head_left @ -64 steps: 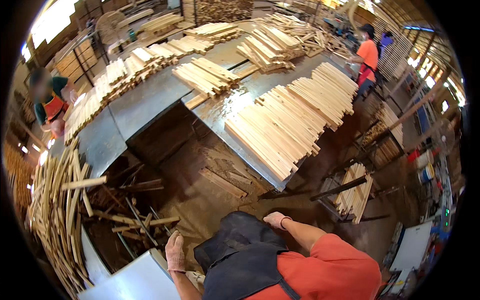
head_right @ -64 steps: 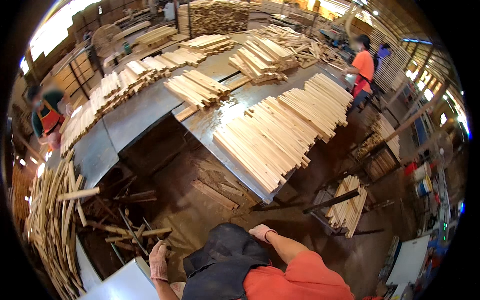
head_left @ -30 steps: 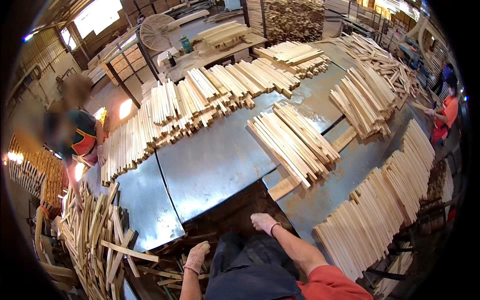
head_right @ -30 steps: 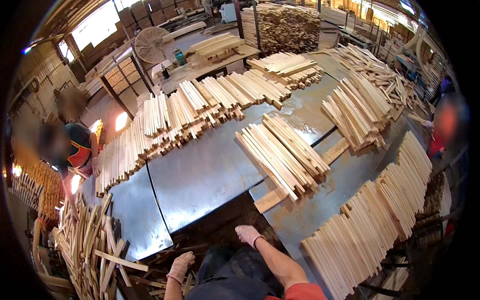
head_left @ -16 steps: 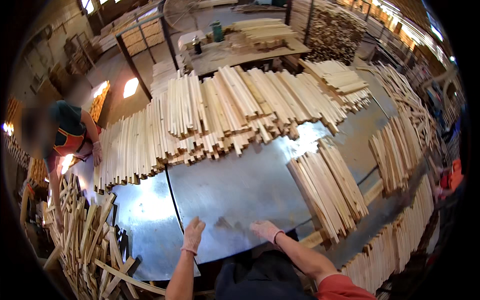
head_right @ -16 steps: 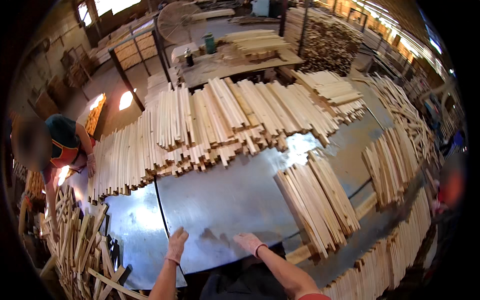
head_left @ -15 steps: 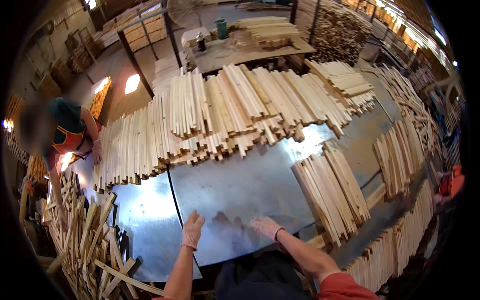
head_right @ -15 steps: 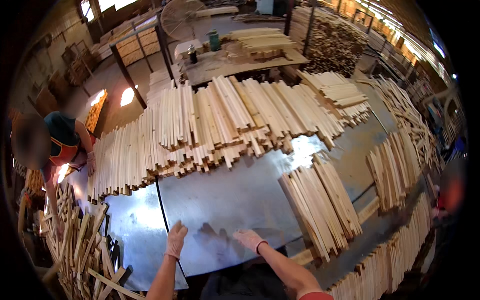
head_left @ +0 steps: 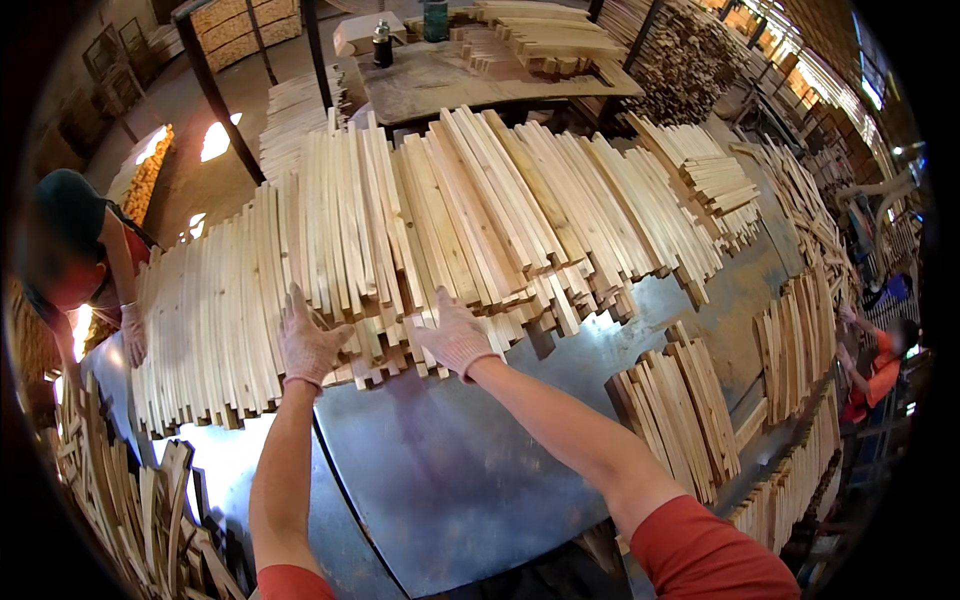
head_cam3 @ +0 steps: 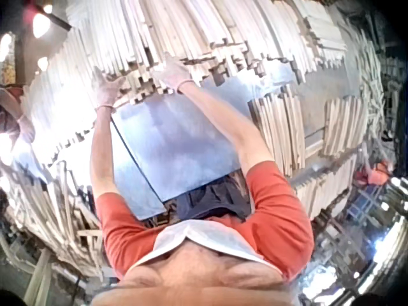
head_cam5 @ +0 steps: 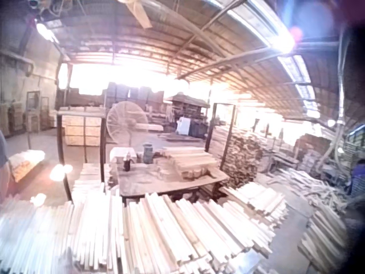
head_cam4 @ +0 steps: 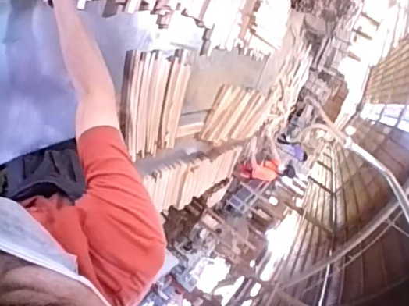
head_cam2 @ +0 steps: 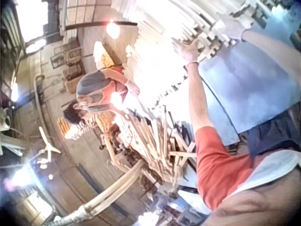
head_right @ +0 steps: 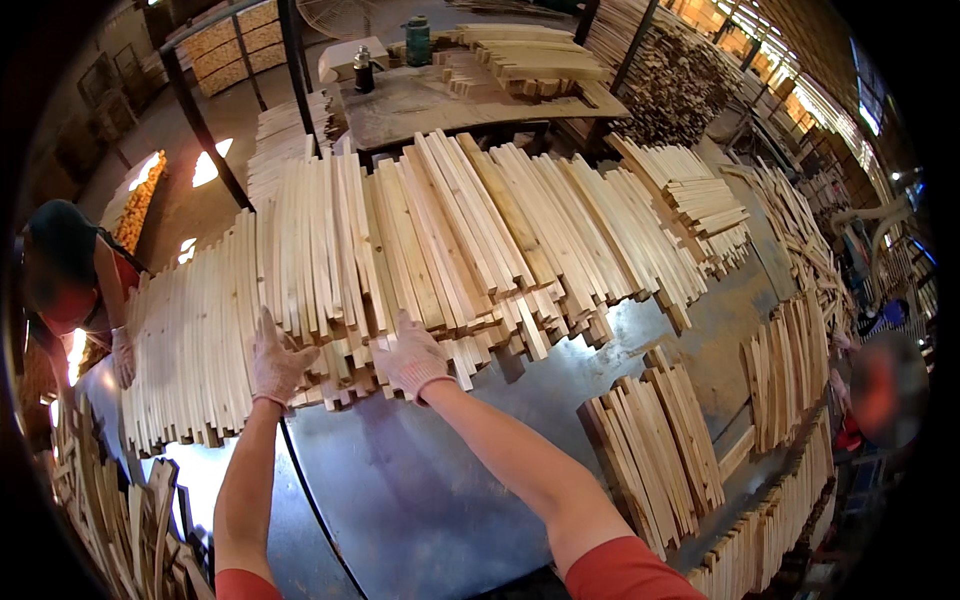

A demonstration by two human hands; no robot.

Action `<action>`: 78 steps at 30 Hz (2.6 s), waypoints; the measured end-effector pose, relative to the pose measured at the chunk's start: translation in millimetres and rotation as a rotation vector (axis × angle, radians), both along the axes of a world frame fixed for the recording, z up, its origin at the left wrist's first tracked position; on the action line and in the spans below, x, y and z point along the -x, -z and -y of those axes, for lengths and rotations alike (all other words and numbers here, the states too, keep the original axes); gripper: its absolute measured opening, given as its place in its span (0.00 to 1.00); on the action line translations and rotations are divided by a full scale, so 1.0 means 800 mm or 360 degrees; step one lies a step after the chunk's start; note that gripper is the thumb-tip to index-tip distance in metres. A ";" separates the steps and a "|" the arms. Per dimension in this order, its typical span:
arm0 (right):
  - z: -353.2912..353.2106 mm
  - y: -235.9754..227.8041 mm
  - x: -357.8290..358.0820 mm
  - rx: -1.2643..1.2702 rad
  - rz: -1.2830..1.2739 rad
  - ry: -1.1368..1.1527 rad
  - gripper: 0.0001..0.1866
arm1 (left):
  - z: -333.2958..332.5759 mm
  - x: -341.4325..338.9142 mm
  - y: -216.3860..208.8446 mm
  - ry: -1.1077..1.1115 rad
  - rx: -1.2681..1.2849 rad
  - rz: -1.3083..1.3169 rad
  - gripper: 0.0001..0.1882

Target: The person picks up groups of wooden slats from a large workbench and places them onto a moving conveyor belt for processing.

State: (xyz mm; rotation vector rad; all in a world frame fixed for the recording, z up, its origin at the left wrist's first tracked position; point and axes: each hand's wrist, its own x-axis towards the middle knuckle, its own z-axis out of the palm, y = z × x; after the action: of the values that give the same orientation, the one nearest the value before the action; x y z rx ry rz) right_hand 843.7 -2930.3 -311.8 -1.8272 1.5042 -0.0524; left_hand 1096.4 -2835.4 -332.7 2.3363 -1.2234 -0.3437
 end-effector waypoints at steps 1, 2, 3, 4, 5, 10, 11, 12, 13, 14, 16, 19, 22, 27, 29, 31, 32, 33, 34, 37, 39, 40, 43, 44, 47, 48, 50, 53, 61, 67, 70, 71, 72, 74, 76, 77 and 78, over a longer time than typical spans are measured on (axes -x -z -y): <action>0.015 0.000 -0.009 -0.0029 -0.0025 -0.0023 0.50 | 0.016 -0.002 -0.005 0.0023 -0.0029 0.0000 0.69; 0.028 0.006 -0.017 -0.0060 -0.0051 -0.0043 0.48 | 0.035 0.002 -0.018 -0.0010 -0.0184 -0.0080 0.71; 0.039 0.009 -0.023 -0.0008 -0.0076 -0.0080 0.45 | 0.046 0.000 -0.015 0.0061 -0.0171 -0.0054 0.71; 0.047 0.014 -0.030 0.0042 -0.0102 -0.0119 0.41 | 0.055 -0.007 -0.010 0.0130 -0.0157 -0.0029 0.72; 0.057 0.024 -0.038 0.0068 -0.0137 -0.0165 0.38 | 0.065 -0.014 0.000 0.0194 -0.0166 -0.0016 0.72; 0.071 0.027 -0.054 -0.0007 -0.0144 -0.0110 0.31 | 0.076 -0.045 0.041 0.0335 -0.0059 -0.0080 0.63; 0.071 0.032 -0.052 0.0001 -0.0129 -0.0094 0.31 | 0.082 -0.044 0.045 0.0369 0.0028 0.0098 0.58; 0.071 0.036 -0.051 0.0013 -0.0112 -0.0080 0.31 | 0.083 -0.042 0.049 0.0265 0.0101 0.0007 0.56; 0.068 0.039 -0.050 0.0029 -0.0092 -0.0069 0.30 | 0.081 -0.037 0.052 0.0158 0.0176 -0.0080 0.54; 0.066 0.040 -0.049 0.0071 -0.0082 -0.0097 0.30 | 0.077 -0.025 0.046 0.0112 0.0157 -0.0050 0.51; 0.053 0.041 -0.043 0.0099 -0.0057 -0.0099 0.29 | 0.067 -0.024 0.061 0.0081 0.0246 -0.0153 0.51; 0.020 0.033 -0.016 0.0058 -0.0073 -0.0156 0.30 | 0.032 0.002 0.053 0.0117 0.0309 -0.0142 0.52; -0.039 0.052 0.029 0.0139 -0.0042 -0.0223 0.30 | -0.029 0.040 0.040 0.0088 0.0295 -0.0263 0.52; -0.166 0.047 0.122 0.0076 0.0037 -0.0293 0.29 | -0.182 0.103 0.032 -0.0216 0.0454 -0.0817 0.48; -0.203 0.047 0.158 -0.0009 -0.0012 -0.0389 0.28 | -0.228 0.114 0.040 -0.0465 0.0264 -0.1073 0.41; -0.218 0.043 0.187 0.0032 -0.0100 -0.0448 0.32 | -0.241 0.113 0.038 -0.0560 0.0140 -0.1267 0.35; -0.227 0.039 0.197 0.0038 -0.0146 -0.0489 0.33 | -0.232 0.110 0.038 -0.0540 0.0093 -0.1339 0.32; -0.222 0.040 0.198 0.0035 -0.0075 -0.0594 0.34 | -0.226 0.104 0.045 -0.0517 0.0051 -0.1404 0.29; -0.204 0.043 0.193 0.0035 0.0002 -0.0698 0.35 | -0.226 0.090 0.066 -0.0455 -0.0042 -0.1303 0.26; -0.140 0.034 0.186 -0.0275 -0.0049 -0.0893 0.37 | -0.203 0.087 0.089 -0.0604 0.0087 -0.1641 0.27; -0.104 0.040 0.164 -0.0049 0.0000 -0.1005 0.39 | -0.205 0.075 0.127 -0.0642 0.0263 -0.1855 0.29; -0.087 0.045 0.142 0.0153 0.0025 -0.0989 0.38 | -0.203 0.070 0.145 -0.0642 0.0324 -0.1991 0.29; -0.054 0.042 0.057 -0.0230 0.0117 -0.0142 0.32 | -0.171 0.083 0.099 -0.0573 0.0458 -0.2653 0.34; -0.053 0.038 0.031 -0.0052 0.0028 -0.0126 0.31 | -0.169 0.072 0.105 -0.0519 0.0419 -0.2562 0.33; -0.078 0.054 0.024 0.0231 -0.0075 0.0107 0.29 | -0.160 0.084 0.088 -0.0430 0.0356 -0.2517 0.30; -0.089 0.055 0.039 0.0236 -0.0030 0.0156 0.29 | -0.165 0.096 0.072 -0.0398 0.0360 -0.2445 0.28; -0.117 0.053 0.059 0.0247 0.0097 0.0227 0.29 | -0.192 0.115 0.069 -0.0407 0.0325 -0.2276 0.31; -0.159 0.023 0.118 0.0057 0.0118 0.0170 0.31 | -0.245 0.163 0.060 -0.0463 0.0318 -0.2144 0.32; -0.252 -0.041 0.281 0.0277 0.0359 0.0258 0.31 | -0.338 0.308 -0.014 -0.0386 0.0384 -0.2126 0.45; -0.334 -0.051 0.468 0.0341 0.0205 0.0476 0.34 | -0.383 0.495 -0.023 -0.0385 0.0230 -0.2248 0.40; -0.371 -0.040 0.555 0.0140 0.0011 0.0519 0.34 | -0.410 0.591 -0.015 -0.0411 0.0124 -0.2301 0.35; -0.382 -0.026 0.580 0.0086 -0.0053 0.0531 0.35 | -0.418 0.614 -0.004 -0.0426 0.0067 -0.2358 0.34; -0.393 -0.014 0.600 0.0029 -0.0108 0.0529 0.35 | -0.428 0.636 0.001 -0.0454 0.0019 -0.2406 0.34; -0.411 -0.001 0.630 -0.0132 -0.0207 0.0562 0.37 | -0.442 0.669 0.021 -0.0479 -0.0059 -0.2443 0.33; -0.422 0.015 0.659 -0.0271 -0.0324 0.0533 0.41 | -0.456 0.697 0.046 -0.0474 -0.0118 -0.2429 0.32; -0.425 0.021 0.665 -0.0334 -0.0382 0.0568 0.43 | -0.455 0.711 0.061 -0.0508 -0.0151 -0.2390 0.32; -0.428 0.026 0.669 -0.0394 -0.0442 0.0604 0.45 | -0.456 0.718 0.071 -0.0522 -0.0147 -0.2381 0.32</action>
State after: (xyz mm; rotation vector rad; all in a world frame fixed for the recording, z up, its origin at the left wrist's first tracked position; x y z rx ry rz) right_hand 308.7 -2587.8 -332.5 -1.3770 1.9423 0.2044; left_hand 521.6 -2470.3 -389.6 1.4925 -0.0694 -1.6043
